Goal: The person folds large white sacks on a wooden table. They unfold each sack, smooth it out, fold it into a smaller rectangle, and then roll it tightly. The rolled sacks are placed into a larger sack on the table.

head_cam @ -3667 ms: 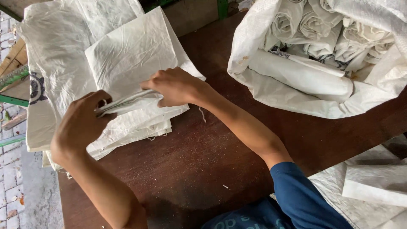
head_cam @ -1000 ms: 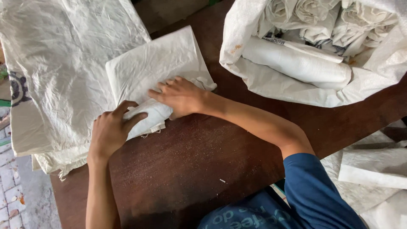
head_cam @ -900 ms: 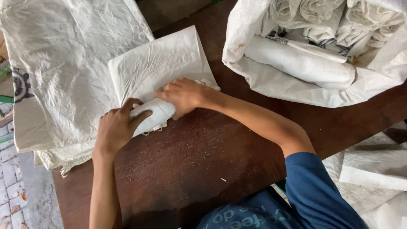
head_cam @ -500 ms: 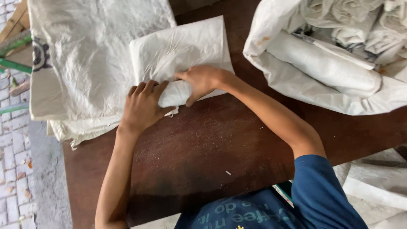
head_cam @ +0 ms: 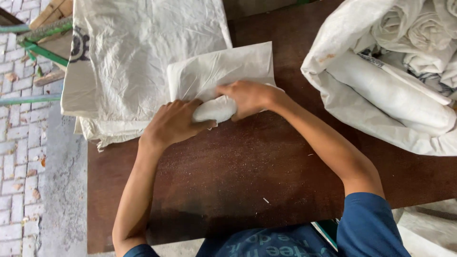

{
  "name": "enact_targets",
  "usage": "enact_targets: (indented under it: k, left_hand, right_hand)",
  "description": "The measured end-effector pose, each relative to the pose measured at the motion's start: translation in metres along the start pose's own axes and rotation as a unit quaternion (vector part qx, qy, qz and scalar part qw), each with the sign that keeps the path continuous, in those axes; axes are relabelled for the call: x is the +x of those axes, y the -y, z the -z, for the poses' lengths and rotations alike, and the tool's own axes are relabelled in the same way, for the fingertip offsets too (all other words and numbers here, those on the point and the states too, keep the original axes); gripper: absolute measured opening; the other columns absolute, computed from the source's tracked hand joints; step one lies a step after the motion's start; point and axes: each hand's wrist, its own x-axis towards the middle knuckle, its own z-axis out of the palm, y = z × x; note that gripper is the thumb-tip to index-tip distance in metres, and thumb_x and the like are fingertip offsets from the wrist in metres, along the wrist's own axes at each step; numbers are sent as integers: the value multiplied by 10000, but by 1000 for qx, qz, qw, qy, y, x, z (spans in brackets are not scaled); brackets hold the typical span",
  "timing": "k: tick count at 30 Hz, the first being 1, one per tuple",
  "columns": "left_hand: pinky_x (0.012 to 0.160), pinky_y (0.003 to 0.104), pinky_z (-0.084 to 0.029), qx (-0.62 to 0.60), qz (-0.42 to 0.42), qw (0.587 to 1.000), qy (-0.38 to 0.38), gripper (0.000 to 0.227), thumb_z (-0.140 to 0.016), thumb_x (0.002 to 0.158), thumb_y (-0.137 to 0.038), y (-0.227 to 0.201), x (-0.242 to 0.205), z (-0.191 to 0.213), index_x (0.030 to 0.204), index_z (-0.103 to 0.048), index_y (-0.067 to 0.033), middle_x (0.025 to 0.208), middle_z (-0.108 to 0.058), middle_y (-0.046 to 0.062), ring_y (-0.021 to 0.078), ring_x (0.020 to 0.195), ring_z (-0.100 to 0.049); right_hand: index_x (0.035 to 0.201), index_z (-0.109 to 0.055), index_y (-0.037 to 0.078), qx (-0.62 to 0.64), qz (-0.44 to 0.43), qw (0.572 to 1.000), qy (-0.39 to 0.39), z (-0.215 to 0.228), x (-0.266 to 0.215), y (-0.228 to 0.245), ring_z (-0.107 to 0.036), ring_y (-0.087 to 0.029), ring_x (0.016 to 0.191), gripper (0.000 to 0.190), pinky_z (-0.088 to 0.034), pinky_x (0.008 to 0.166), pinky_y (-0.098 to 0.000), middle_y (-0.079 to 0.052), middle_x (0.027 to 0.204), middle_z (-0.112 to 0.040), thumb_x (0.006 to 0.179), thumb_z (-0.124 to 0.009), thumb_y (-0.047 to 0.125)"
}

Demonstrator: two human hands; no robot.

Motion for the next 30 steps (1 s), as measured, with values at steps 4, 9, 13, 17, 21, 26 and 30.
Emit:
enact_targets:
  k: [4, 9, 13, 17, 21, 26, 30]
  left_hand:
    - [941, 418, -562, 121, -118, 965, -201, 756, -847, 697, -454, 5, -2, -9, 1318, -596, -102, 1246, -675, 114, 269, 1074, -670]
    - [1027, 528, -481, 210, -160, 908, -325, 807, -940, 624, -256, 0, -7, -9, 1334, -589, -106, 1334, -609, 134, 323, 1238, -555]
    - [945, 462, -575, 254, -188, 882, -350, 790, -862, 684, -69, 31, 26, -27, 1412, -570, -167, 1273, -660, 133, 291, 1081, -666]
    - [808, 408, -644, 141, -171, 939, -262, 722, -796, 767, 45, 39, 28, -19, 1421, -568, -155, 1167, -723, 145, 299, 875, -738]
    - [894, 442, -602, 36, -129, 971, -198, 752, -907, 722, -123, 26, 15, 7, 1376, -537, -148, 1084, -753, 163, 320, 880, -746]
    - [954, 411, -560, -123, -64, 986, -95, 1053, -1005, 521, -175, 32, 16, 11, 1404, -433, -146, 1206, -669, 228, 334, 905, -747]
    - [1026, 375, -578, -110, -61, 990, -69, 918, -951, 596, -261, 31, 15, -2, 1376, -479, -153, 1281, -692, 167, 286, 1084, -715]
  right_hand:
    - [1445, -454, 122, 66, -47, 996, 38, 4, 3, -21, -746, -270, 972, 861, -598, 971, -419, -102, 1326, -644, 688, -859, 185]
    - [1321, -580, 119, 130, 45, 990, -31, -14, 12, -55, -697, -276, 1079, 813, -551, 985, -469, -105, 1276, -688, 585, -920, 180]
    - [1378, -533, 100, 124, 26, 992, -25, -9, 10, -51, -668, -288, 1137, 889, -514, 1050, -470, -118, 1305, -657, 593, -926, 243]
    - [1456, -454, 49, 59, -120, 989, 63, 11, -9, -12, -549, -306, 1326, 892, -440, 1166, -472, -145, 1450, -555, 742, -888, 361]
    - [1559, -264, 66, -79, -77, 994, -13, 7, -18, -4, -259, -446, 1469, 1082, -211, 1189, -541, -253, 1602, -291, 724, -918, 284]
    - [1548, -211, 75, -62, -30, 997, 23, 6, -18, 6, -453, -358, 1361, 1106, -336, 1157, -475, -214, 1531, -388, 693, -900, 210]
    - [1619, -288, 119, -6, -150, 978, 147, 18, -11, 6, -776, -318, 1033, 986, -607, 1013, -412, -177, 1220, -702, 772, -790, 171]
